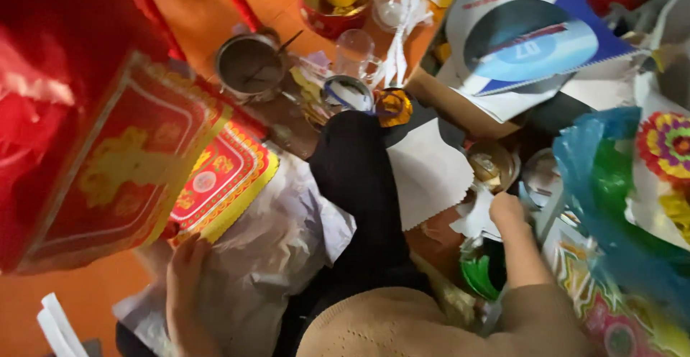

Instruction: Assembling and decorating traditional paper horse models using glue and paper strips

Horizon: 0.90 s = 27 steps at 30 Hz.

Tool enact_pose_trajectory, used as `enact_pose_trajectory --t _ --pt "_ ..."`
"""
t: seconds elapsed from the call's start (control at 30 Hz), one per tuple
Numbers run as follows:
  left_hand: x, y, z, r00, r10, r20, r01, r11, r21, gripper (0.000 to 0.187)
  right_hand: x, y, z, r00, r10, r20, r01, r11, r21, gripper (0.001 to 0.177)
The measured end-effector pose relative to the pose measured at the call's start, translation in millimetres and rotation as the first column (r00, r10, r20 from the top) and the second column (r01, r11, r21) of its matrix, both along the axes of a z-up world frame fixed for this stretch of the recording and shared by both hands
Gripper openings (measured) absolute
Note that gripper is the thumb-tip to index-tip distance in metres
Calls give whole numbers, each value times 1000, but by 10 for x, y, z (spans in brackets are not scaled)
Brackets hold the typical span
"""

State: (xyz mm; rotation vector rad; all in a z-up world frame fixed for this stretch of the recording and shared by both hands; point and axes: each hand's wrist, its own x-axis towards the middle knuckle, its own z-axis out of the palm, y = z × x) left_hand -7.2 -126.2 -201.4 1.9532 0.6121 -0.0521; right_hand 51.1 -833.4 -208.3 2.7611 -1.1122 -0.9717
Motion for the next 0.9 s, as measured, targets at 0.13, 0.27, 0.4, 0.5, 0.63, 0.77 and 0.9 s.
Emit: enact_pose_trajectory --t 0.13,0.27,0.4,0.5,0.63,0.77,0.9 --pt "7 194 -396 996 -69 -64 79 983 168 38 266 366 618 974 225 16 -213 941 -261 31" --pt "153 259 -724 985 -170 8 170 985 6 33 600 1399 1726 480 706 521 -580 701 -415 22" --pt "465 -326 397 935 -295 198 264 949 171 40 946 2817 1821 45 478 877 -691 649 -318 19" --pt "695 -829 1275 851 -372 370 279 918 282 63 981 3773 1711 -108 447 888 -876 380 -298 19" --pt "695 -1032 1542 686 -585 433 320 777 542 65 804 4240 1812 185 278 943 -980 -18 197 24" --pt "610 -876 688 771 -487 411 261 829 494 24 795 4010 1456 596 281 752 -777 -33 629 38" --pt "627 -939 764 815 -448 367 334 881 334 21 835 3696 1242 667 264 696 -716 -31 698 22"
